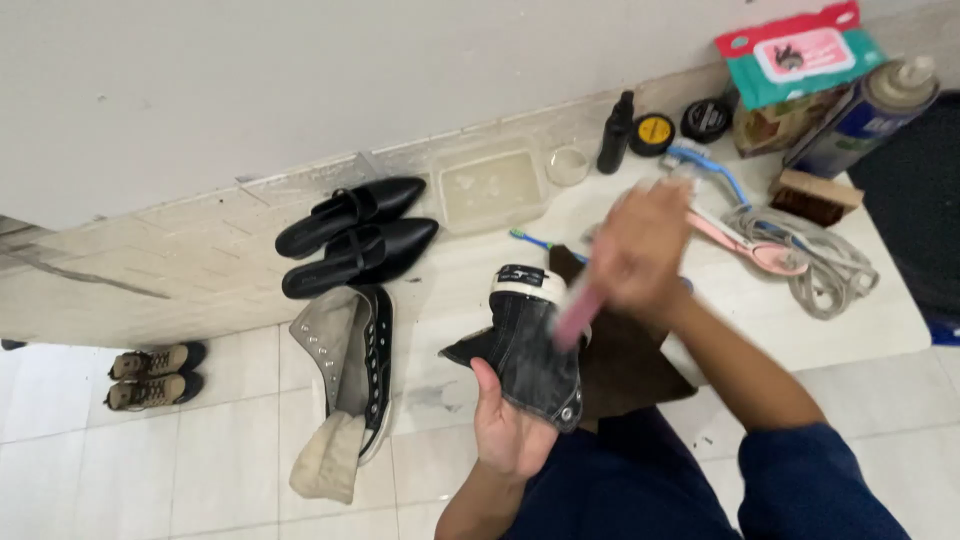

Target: The person wipes a black high-top sneaker with a brown cloth, then uses a blue toothbrush to scrub the upper and sole. The shoe is rotated to access different areas while being cleaned on a white countertop.

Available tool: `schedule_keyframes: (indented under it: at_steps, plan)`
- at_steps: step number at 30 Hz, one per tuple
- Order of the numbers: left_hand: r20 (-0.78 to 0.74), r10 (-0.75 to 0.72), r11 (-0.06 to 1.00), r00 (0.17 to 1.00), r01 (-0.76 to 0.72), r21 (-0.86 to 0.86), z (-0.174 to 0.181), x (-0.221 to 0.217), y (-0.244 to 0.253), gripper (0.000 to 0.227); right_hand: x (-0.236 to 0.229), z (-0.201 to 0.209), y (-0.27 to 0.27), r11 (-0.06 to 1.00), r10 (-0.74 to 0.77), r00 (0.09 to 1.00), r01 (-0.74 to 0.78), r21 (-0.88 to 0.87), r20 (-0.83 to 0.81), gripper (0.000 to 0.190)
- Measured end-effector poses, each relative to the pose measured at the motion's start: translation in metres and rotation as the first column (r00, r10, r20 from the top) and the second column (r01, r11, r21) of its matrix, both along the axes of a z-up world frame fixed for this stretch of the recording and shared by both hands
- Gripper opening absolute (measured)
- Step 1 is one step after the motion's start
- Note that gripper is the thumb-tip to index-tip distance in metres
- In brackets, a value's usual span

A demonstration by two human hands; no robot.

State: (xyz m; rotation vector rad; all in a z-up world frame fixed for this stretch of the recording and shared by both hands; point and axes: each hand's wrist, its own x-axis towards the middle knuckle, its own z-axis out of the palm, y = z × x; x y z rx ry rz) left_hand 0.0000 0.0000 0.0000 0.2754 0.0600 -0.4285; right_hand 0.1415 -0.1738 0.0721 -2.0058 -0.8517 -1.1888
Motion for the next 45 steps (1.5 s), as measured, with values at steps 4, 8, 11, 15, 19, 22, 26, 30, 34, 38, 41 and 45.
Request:
schedule_keyframes:
  at_steps: [4,8,11,15,19,22,26,30,34,38,41,45]
  plan:
    - [-0.067,-0.029,0.953,0.997,0.007,-0.304,-0.01,0.005,0.002,0.083,-0.028,-0.001,0.017,0.944,0.304,0.944,-0.28,-0.176,0.125,0.041]
    - [-0.024,0.043,0.999,0.999,-0.043,-0.029,-0.004,-0.003,-0.001,0.084,-0.008,-0.074,-0.004,0.932,-0.236,0.937,0.293,-0.212,0.257,0.024]
    - [0.013,0.014,1.0,1.0,-0.014,-0.016,-0.003,0.001,-0.004,0.085,-0.029,-0.023,0.015,0.934,-0.116,0.934,0.219,-0.283,0.339,0.032]
    - [0.071,0.005,1.0,0.997,-0.004,-0.018,-0.002,-0.001,-0.004,0.088,0.015,0.014,-0.015,0.999,-0.049,0.994,0.049,0.002,0.097,0.033]
    - [0.028,0.004,0.999,1.0,-0.005,0.05,0.005,-0.002,-0.006,0.088,-0.025,0.031,0.032,0.978,0.166,0.941,-0.119,-0.171,0.296,0.041]
    - [0.094,-0.004,1.0,0.996,0.003,0.008,0.008,-0.002,-0.002,0.084,-0.011,0.039,0.022,0.957,0.137,0.884,-0.001,-0.29,0.446,0.063]
    - [0.058,0.02,0.999,0.998,-0.019,-0.03,0.008,0.002,0.0,0.082,-0.021,0.022,0.023,0.979,0.069,0.973,-0.024,-0.201,0.222,0.035]
    - [0.129,-0.015,0.999,0.992,0.021,-0.049,0.013,0.002,0.002,0.085,-0.006,-0.041,0.004,0.863,-0.091,0.991,0.13,-0.488,0.102,0.037]
    - [0.004,0.031,0.998,1.0,-0.031,-0.06,0.007,0.007,0.002,0.085,-0.017,-0.009,0.009,0.998,-0.034,0.999,0.034,0.043,0.014,0.026]
    - [-0.087,0.037,0.984,0.996,-0.051,-0.17,0.002,0.008,0.004,0.082,-0.018,-0.02,0.007,0.988,0.133,0.987,-0.124,-0.086,0.095,0.026]
    - [-0.1,0.074,0.993,0.992,-0.083,-0.09,0.009,0.005,0.003,0.08,-0.013,-0.025,0.004,0.999,-0.021,0.984,0.027,-0.035,0.174,0.028]
    - [-0.058,0.037,0.994,0.998,-0.042,-0.097,0.007,0.007,0.003,0.082,-0.056,-0.006,0.022,0.976,0.201,0.975,-0.191,-0.103,0.099,0.04]
